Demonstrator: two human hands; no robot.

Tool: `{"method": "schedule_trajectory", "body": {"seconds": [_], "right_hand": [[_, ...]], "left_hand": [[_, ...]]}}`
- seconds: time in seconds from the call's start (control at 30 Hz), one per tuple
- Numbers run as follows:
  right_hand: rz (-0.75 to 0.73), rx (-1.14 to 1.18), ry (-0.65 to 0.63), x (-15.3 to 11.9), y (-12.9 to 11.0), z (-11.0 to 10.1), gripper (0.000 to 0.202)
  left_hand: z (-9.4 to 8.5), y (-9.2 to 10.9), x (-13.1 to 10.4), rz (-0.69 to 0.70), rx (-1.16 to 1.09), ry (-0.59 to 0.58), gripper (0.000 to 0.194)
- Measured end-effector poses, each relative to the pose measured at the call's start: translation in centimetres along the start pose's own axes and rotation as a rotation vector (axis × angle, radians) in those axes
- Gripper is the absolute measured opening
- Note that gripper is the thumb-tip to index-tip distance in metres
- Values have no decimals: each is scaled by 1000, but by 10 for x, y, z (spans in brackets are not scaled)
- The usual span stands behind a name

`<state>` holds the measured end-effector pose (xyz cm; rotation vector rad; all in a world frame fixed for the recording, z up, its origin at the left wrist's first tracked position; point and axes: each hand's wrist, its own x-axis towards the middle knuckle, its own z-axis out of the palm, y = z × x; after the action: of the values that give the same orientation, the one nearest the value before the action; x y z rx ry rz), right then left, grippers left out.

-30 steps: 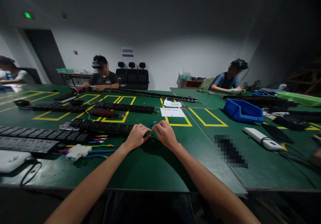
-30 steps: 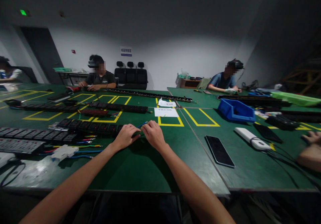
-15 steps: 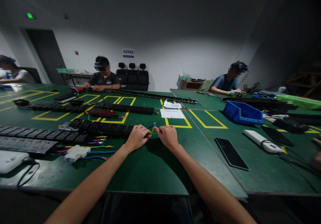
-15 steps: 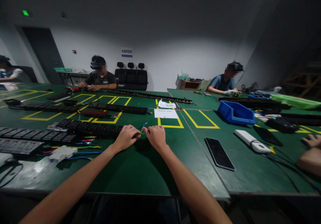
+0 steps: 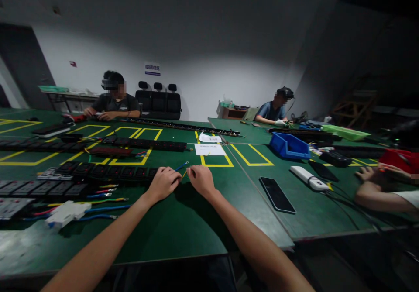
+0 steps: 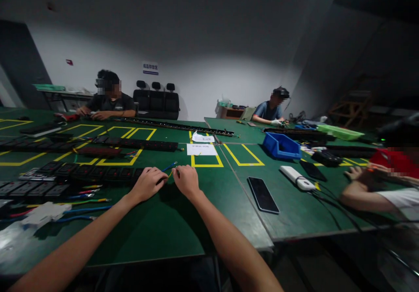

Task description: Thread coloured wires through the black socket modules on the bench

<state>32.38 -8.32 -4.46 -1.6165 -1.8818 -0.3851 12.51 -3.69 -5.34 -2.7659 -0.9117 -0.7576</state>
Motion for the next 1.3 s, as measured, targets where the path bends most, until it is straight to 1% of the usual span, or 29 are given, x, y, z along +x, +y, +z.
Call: {"method": "schedule_trajectory", "body": {"seconds": [0.13,0.27,0.37,0.53,0.63,0.77,0.9,1.03,1.17,1.3], "right_hand": [[-42,15,37,-1,-2,-3,26],[-68,20,152,-3,-2,-6,18],[-96,27,218,-3,-2,-8,17],[-99,24,252,-3,-2,-9,19],[-114,-1,248,-3,-1,-8,20],[-140,45,199,-4,-2,-4,18],[-85,160,153,-5,0,3,16],[-37,254,125,-6,6,10,13],[15,312,125,-5,12,16,21],[48,382,111,-5,12,19,30]], "left_hand": [[1,0,-1,-18,-11,16,17],[1,2,-1,-43,-11,24,21],[0,4,0,-54,-10,21,22],[-1,3,-1,-70,-18,28,23],[0,3,-1,-84,-20,36,23],[2,4,-1,-102,-4,40,23],[4,4,-1,-119,15,37,23],[3,3,-2,-125,18,35,25],[-2,5,-2,-97,1,21,27],[-5,6,-3,-64,-33,4,27]]}}
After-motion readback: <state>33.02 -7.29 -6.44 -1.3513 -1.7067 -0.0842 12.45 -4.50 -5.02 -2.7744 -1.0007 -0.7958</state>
